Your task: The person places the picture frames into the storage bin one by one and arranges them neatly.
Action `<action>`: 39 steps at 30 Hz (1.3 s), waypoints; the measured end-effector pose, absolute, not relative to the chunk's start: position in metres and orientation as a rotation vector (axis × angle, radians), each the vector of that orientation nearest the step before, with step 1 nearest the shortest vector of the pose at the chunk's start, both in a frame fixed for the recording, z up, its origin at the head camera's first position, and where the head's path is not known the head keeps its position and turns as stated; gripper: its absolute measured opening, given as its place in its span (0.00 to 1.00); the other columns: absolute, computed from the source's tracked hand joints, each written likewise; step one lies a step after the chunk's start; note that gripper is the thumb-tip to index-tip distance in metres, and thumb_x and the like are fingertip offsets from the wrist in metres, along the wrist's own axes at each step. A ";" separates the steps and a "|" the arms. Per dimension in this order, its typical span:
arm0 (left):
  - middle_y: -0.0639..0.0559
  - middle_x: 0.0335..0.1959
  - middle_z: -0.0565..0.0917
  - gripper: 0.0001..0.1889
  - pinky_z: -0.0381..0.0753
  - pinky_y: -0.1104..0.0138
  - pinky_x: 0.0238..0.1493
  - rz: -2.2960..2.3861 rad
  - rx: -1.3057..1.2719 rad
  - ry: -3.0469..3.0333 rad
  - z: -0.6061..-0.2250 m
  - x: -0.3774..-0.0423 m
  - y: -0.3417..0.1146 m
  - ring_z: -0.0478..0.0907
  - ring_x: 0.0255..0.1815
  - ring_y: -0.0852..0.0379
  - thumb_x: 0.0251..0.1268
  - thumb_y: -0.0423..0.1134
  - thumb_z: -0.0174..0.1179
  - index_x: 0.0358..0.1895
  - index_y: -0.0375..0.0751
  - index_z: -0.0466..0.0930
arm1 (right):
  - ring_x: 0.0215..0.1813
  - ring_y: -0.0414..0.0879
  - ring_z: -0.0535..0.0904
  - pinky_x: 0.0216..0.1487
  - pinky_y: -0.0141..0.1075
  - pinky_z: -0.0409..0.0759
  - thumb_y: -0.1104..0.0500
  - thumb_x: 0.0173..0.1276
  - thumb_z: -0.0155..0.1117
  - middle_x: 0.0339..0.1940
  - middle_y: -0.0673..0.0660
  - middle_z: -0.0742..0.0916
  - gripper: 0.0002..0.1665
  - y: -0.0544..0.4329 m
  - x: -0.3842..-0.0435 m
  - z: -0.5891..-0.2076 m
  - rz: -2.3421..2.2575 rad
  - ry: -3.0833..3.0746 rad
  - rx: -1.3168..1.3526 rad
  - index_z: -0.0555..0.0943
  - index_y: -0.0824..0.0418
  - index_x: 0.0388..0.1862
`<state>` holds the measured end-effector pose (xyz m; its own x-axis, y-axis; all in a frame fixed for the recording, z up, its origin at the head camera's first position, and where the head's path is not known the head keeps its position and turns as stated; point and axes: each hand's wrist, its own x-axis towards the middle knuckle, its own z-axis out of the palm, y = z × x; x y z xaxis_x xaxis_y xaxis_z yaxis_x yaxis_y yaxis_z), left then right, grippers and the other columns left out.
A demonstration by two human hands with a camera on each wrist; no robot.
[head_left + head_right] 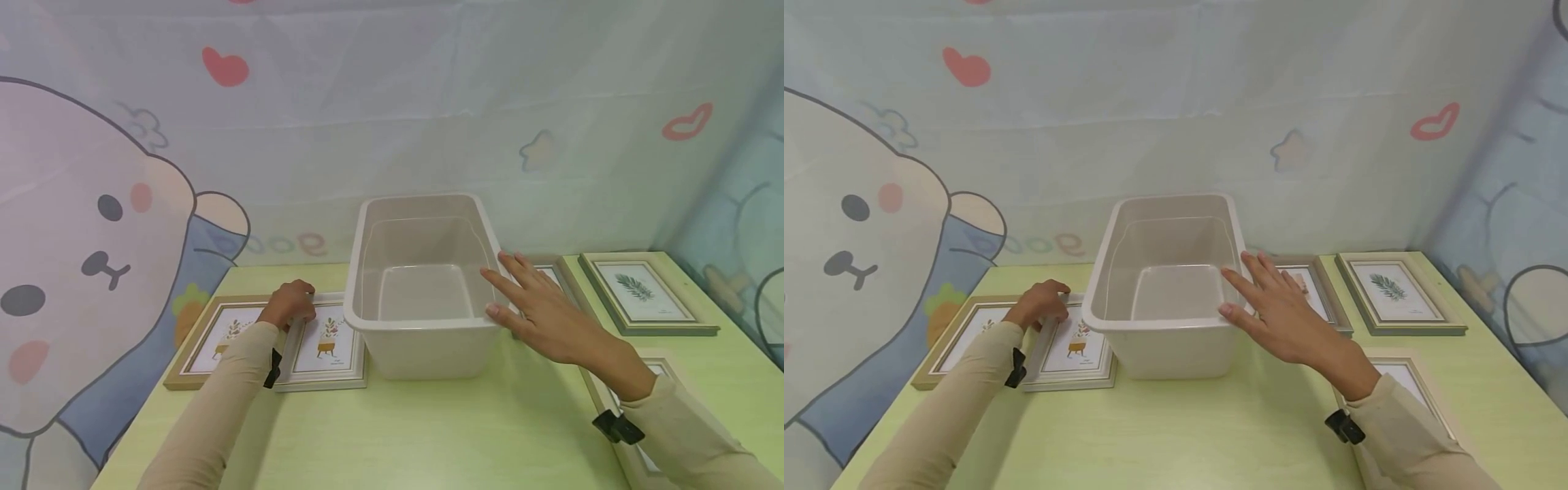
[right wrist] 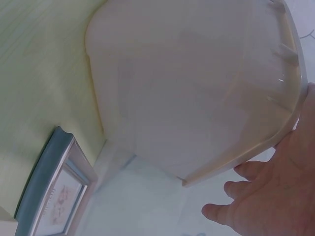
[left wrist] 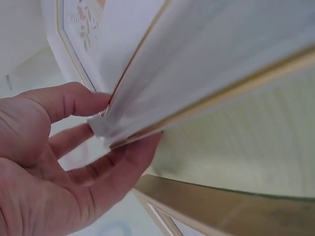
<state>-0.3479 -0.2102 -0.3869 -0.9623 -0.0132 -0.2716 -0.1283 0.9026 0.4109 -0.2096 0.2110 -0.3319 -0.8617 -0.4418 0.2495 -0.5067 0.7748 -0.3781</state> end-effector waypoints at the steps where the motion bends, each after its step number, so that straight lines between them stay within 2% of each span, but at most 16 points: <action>1: 0.30 0.67 0.73 0.35 0.83 0.57 0.27 0.587 -0.080 2.822 -0.386 -0.347 -0.208 0.77 0.39 0.42 0.53 0.27 0.55 0.71 0.34 0.67 | 0.84 0.63 0.40 0.75 0.68 0.43 0.42 0.79 0.47 0.84 0.63 0.52 0.36 0.211 -0.209 -0.332 0.667 -2.820 0.760 0.58 0.52 0.80; 2: 0.30 0.64 0.75 0.33 0.81 0.58 0.27 0.533 -0.056 2.845 -0.387 -0.347 -0.207 0.76 0.37 0.43 0.53 0.28 0.55 0.69 0.32 0.69 | 0.84 0.63 0.40 0.75 0.68 0.43 0.42 0.79 0.47 0.84 0.63 0.52 0.36 0.211 -0.210 -0.332 0.669 -2.818 0.759 0.58 0.52 0.80; 5: 0.34 0.42 0.81 0.24 0.70 0.62 0.25 0.386 0.030 2.890 -0.392 -0.350 -0.205 0.71 0.30 0.48 0.53 0.29 0.53 0.56 0.27 0.75 | 0.84 0.64 0.41 0.75 0.68 0.43 0.43 0.79 0.47 0.84 0.63 0.53 0.35 0.212 -0.210 -0.332 0.674 -2.812 0.760 0.59 0.52 0.80; 7: 0.40 0.31 0.77 0.16 0.66 0.62 0.26 0.320 0.057 2.905 -0.395 -0.351 -0.203 0.67 0.27 0.49 0.55 0.30 0.53 0.48 0.27 0.76 | 0.84 0.64 0.41 0.75 0.68 0.43 0.43 0.79 0.47 0.84 0.63 0.53 0.35 0.211 -0.210 -0.333 0.672 -2.808 0.756 0.59 0.53 0.80; 9: 0.45 0.26 0.71 0.12 0.64 0.62 0.26 0.330 0.043 2.907 -0.396 -0.353 -0.202 0.65 0.25 0.51 0.57 0.30 0.54 0.43 0.29 0.75 | 0.84 0.64 0.42 0.75 0.68 0.44 0.43 0.79 0.47 0.83 0.63 0.54 0.35 0.211 -0.210 -0.333 0.667 -2.805 0.752 0.60 0.53 0.80; 11: 0.43 0.28 0.74 0.13 0.66 0.61 0.27 0.352 0.013 2.904 -0.395 -0.350 -0.201 0.67 0.27 0.50 0.58 0.31 0.55 0.45 0.28 0.75 | 0.84 0.64 0.42 0.75 0.68 0.44 0.43 0.79 0.47 0.83 0.63 0.54 0.35 0.211 -0.211 -0.334 0.670 -2.802 0.751 0.60 0.53 0.80; 13: 0.40 0.33 0.76 0.18 0.68 0.61 0.29 0.375 -0.009 2.892 -0.394 -0.350 -0.202 0.69 0.29 0.49 0.58 0.32 0.55 0.51 0.25 0.73 | 0.84 0.64 0.42 0.75 0.68 0.44 0.43 0.79 0.48 0.84 0.63 0.54 0.35 0.211 -0.211 -0.335 0.673 -2.802 0.749 0.60 0.53 0.80; 18: 0.31 0.51 0.77 0.32 0.73 0.60 0.29 0.516 -0.035 2.817 -0.389 -0.351 -0.211 0.72 0.35 0.46 0.61 0.36 0.56 0.67 0.23 0.61 | 0.84 0.64 0.42 0.75 0.68 0.45 0.43 0.79 0.48 0.83 0.63 0.54 0.35 0.211 -0.212 -0.335 0.684 -2.797 0.749 0.60 0.54 0.80; 20: 0.32 0.56 0.75 0.35 0.72 0.61 0.26 0.624 -0.035 2.762 -0.389 -0.352 -0.216 0.70 0.31 0.48 0.63 0.36 0.56 0.72 0.27 0.57 | 0.84 0.64 0.42 0.75 0.68 0.45 0.43 0.79 0.48 0.84 0.63 0.53 0.35 0.211 -0.212 -0.335 0.689 -2.797 0.748 0.60 0.54 0.80; 21: 0.32 0.53 0.75 0.37 0.71 0.61 0.25 0.682 -0.035 2.729 -0.390 -0.353 -0.219 0.68 0.29 0.50 0.63 0.36 0.56 0.74 0.29 0.55 | 0.84 0.64 0.42 0.75 0.68 0.45 0.43 0.79 0.48 0.84 0.63 0.53 0.35 0.211 -0.212 -0.335 0.693 -2.797 0.747 0.60 0.54 0.79; 23: 0.32 0.57 0.73 0.38 0.72 0.61 0.26 0.788 -0.030 2.660 -0.391 -0.353 -0.225 0.67 0.28 0.52 0.64 0.35 0.56 0.77 0.33 0.52 | 0.83 0.65 0.42 0.75 0.68 0.45 0.43 0.79 0.48 0.84 0.63 0.53 0.35 0.211 -0.212 -0.335 0.702 -2.796 0.750 0.61 0.54 0.79; 26: 0.30 0.63 0.70 0.40 0.79 0.57 0.33 0.966 -0.047 2.539 -0.393 -0.354 -0.234 0.74 0.33 0.49 0.64 0.31 0.55 0.79 0.37 0.50 | 0.83 0.65 0.43 0.75 0.68 0.45 0.43 0.79 0.48 0.84 0.63 0.53 0.34 0.210 -0.212 -0.335 0.710 -2.794 0.756 0.62 0.54 0.79; 28: 0.29 0.69 0.67 0.41 0.83 0.54 0.39 1.066 -0.059 2.468 -0.392 -0.353 -0.239 0.79 0.42 0.45 0.63 0.28 0.56 0.79 0.39 0.50 | 0.83 0.66 0.43 0.75 0.68 0.46 0.43 0.79 0.49 0.84 0.63 0.53 0.34 0.210 -0.212 -0.335 0.712 -2.790 0.758 0.62 0.54 0.79; 30: 0.28 0.65 0.70 0.43 0.84 0.53 0.42 1.145 -0.064 2.407 -0.391 -0.354 -0.244 0.81 0.45 0.45 0.61 0.25 0.57 0.79 0.40 0.50 | 0.83 0.66 0.43 0.75 0.68 0.45 0.43 0.79 0.48 0.84 0.63 0.53 0.34 0.210 -0.212 -0.335 0.714 -2.790 0.758 0.63 0.54 0.78; 34: 0.32 0.57 0.77 0.45 0.85 0.56 0.41 1.211 -0.040 2.320 -0.387 -0.357 -0.253 0.83 0.41 0.49 0.59 0.21 0.57 0.80 0.41 0.49 | 0.83 0.66 0.44 0.74 0.69 0.47 0.43 0.79 0.48 0.83 0.63 0.53 0.34 0.210 -0.211 -0.335 0.726 -2.787 0.764 0.63 0.54 0.78; 39: 0.32 0.59 0.75 0.47 0.84 0.56 0.42 1.256 -0.001 2.234 -0.385 -0.359 -0.259 0.84 0.41 0.50 0.59 0.20 0.57 0.81 0.44 0.45 | 0.83 0.66 0.44 0.73 0.70 0.48 0.43 0.79 0.48 0.84 0.63 0.53 0.33 0.211 -0.210 -0.333 0.736 -2.791 0.755 0.64 0.54 0.78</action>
<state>-0.3591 -0.2587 -0.3846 -0.8372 0.2673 -0.4772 -0.2687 0.5589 0.7845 -0.2098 0.2108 -0.3327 -0.8604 -0.4315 0.2710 -0.5090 0.7520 -0.4188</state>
